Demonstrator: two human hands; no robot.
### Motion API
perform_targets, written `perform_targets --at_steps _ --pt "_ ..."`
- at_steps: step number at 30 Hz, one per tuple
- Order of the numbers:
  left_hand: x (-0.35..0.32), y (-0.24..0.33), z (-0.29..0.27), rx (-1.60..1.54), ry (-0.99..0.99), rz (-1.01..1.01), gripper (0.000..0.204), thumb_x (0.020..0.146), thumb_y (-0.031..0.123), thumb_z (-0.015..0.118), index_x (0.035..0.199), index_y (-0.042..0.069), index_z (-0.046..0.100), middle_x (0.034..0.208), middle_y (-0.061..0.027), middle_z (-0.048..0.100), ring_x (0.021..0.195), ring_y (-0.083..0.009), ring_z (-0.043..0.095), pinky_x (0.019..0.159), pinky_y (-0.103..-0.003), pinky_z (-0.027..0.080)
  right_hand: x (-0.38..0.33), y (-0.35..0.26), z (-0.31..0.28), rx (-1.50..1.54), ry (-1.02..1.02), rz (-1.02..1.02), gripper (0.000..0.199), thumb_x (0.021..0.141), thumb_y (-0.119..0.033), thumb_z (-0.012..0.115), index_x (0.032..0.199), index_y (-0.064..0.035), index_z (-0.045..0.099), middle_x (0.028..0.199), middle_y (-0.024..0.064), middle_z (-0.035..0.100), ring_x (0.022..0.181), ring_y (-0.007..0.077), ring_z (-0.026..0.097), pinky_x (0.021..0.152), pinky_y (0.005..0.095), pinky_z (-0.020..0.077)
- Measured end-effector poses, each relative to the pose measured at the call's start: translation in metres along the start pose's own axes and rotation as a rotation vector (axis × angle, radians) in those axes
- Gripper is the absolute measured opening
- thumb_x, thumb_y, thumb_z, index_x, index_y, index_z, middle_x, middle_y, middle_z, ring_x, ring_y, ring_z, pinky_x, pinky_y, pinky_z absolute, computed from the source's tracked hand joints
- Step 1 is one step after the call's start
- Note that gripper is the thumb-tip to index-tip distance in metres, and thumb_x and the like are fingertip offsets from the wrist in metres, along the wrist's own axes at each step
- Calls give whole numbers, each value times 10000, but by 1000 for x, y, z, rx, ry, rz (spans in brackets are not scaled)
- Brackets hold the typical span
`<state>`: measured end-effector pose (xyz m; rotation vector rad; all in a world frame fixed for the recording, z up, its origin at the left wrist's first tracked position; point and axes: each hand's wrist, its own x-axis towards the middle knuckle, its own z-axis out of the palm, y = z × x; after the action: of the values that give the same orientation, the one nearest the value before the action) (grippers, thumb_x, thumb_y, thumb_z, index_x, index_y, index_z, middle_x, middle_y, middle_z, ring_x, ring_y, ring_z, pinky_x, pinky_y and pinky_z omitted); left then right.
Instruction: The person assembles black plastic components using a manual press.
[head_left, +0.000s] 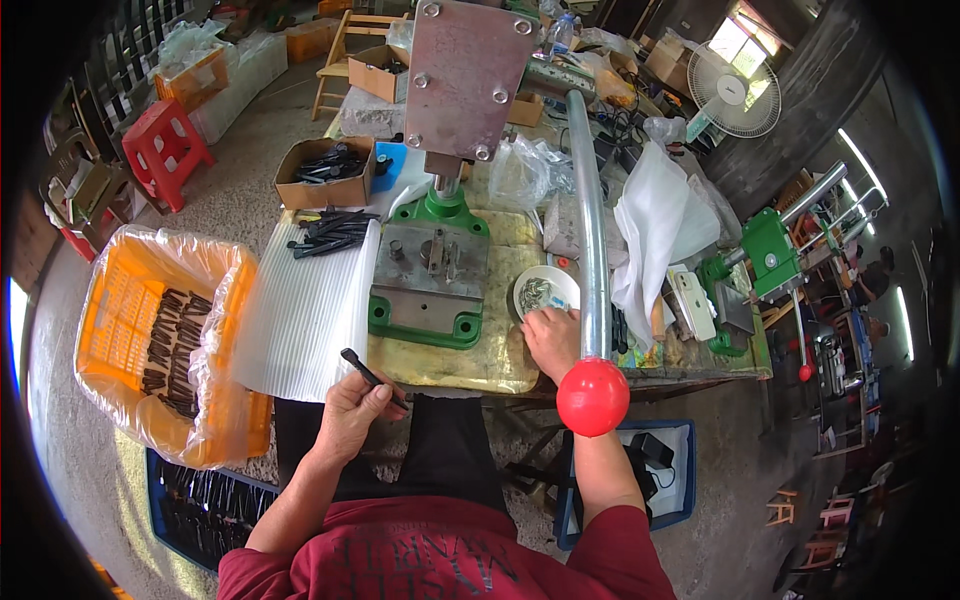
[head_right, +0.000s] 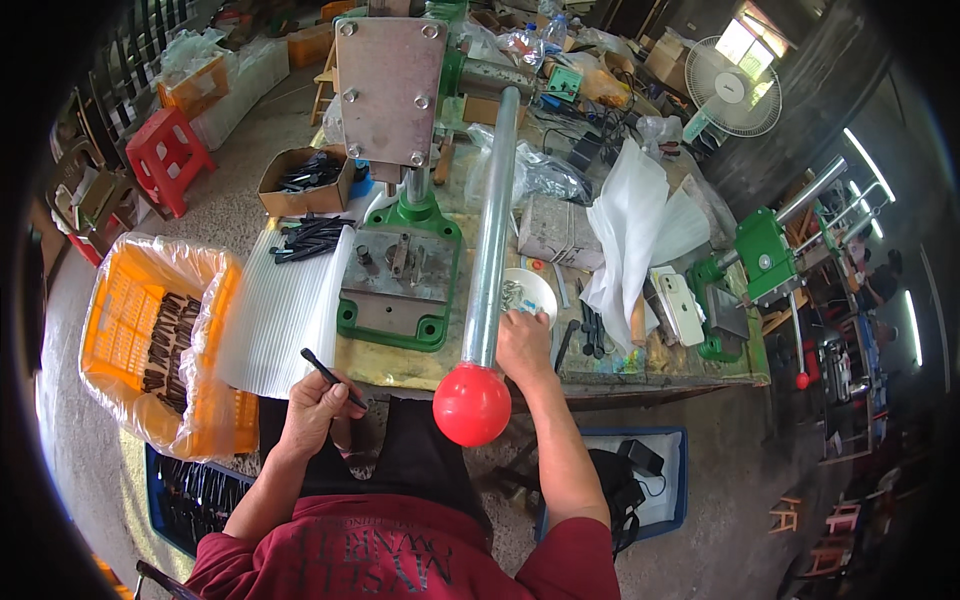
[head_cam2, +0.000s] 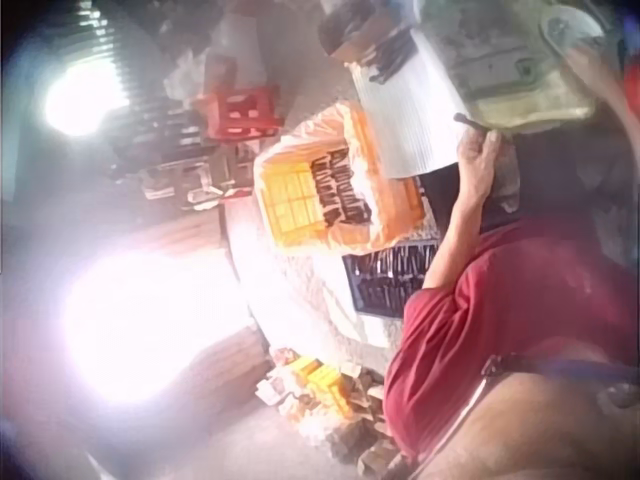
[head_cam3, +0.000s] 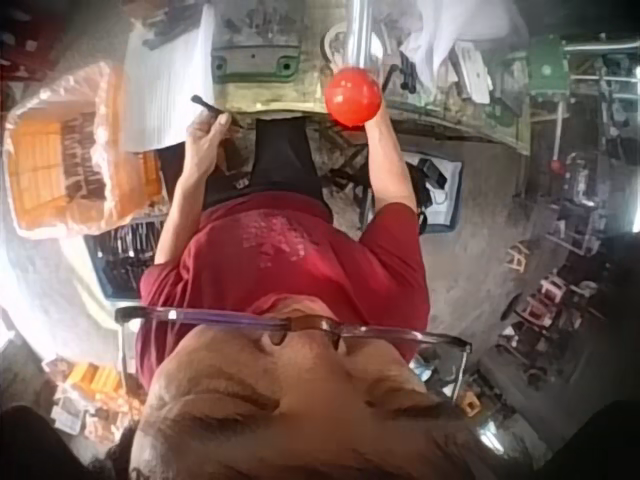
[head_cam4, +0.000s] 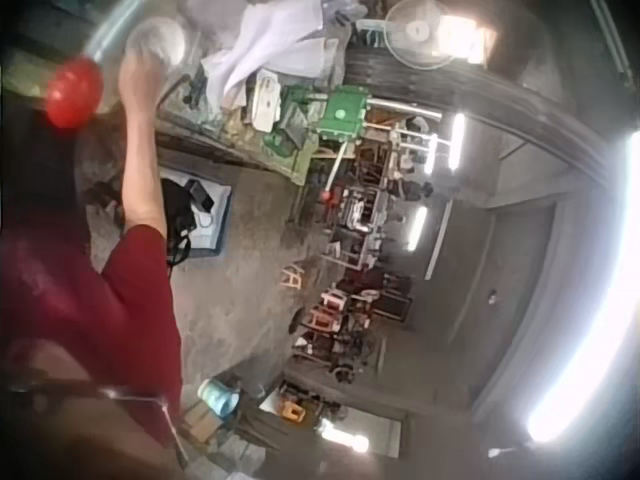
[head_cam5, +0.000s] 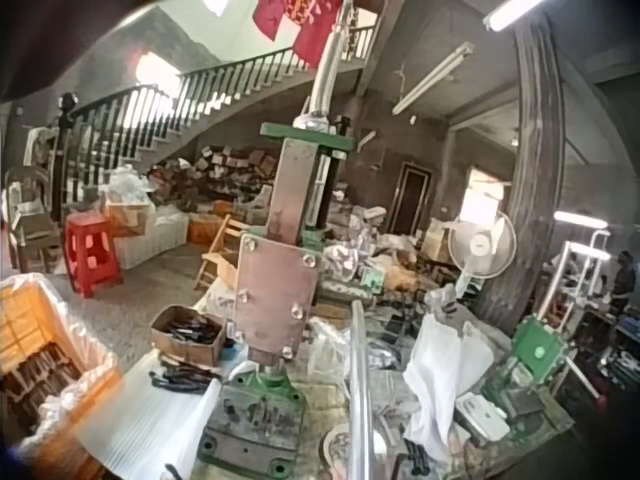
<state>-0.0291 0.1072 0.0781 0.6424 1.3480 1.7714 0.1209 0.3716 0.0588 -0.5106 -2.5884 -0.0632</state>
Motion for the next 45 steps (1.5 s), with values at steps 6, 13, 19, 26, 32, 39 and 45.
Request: perform_targets --at_steps 6,13,19,26,32,39,45 --pt "-1 -1 2 -10 -7 0 156 822 162 510 862 11 510 777 -78 570 619 -126 575 560 -213 477 14 -19 13 -13 40 70 78 689 -147 586 693 -87 536 651 42 525 651 222 528 563 362 361" --pt "-3 -2 -2 3 7 -2 159 822 167 512 864 14 510 770 -78 569 618 -126 575 558 -214 480 9 18 23 409 290 347 64 721 -110 535 739 -56 564 665 128 542 617 287 533 550 391 399" --pt "-3 -4 -1 -2 4 -15 158 821 160 513 866 9 507 767 -82 568 615 -128 575 556 -217 481 3 38 25 341 197 407 77 730 -84 533 772 -28 567 711 149 561 656 316 542 580 389 425" --pt "-2 -5 -2 -12 -30 -31 129 835 118 482 869 -3 513 794 -83 569 669 -121 560 592 -231 487 6 29 30 191 36 387 95 745 -143 514 784 -70 561 755 104 569 725 275 545 664 401 371" --pt "-3 -6 -3 -13 -15 -40 126 834 118 485 860 -2 516 790 -81 570 665 -120 559 593 -229 486 25 19 33 73 -57 435 121 752 -169 511 793 -60 545 770 96 569 734 284 550 675 457 351" --pt "-2 -7 -3 -18 -27 -47 131 834 125 488 855 0 520 791 -76 570 664 -118 557 595 -230 487 36 5 20 -18 -250 442 122 746 -122 467 789 -30 535 786 125 573 740 296 562 676 467 355" --pt "-2 -7 -5 -13 -30 -47 136 835 130 486 857 0 519 795 -76 569 678 -119 557 597 -233 489 28 8 14 -26 -229 395 133 760 -140 478 787 -10 487 743 178 557 703 343 541 617 438 409"
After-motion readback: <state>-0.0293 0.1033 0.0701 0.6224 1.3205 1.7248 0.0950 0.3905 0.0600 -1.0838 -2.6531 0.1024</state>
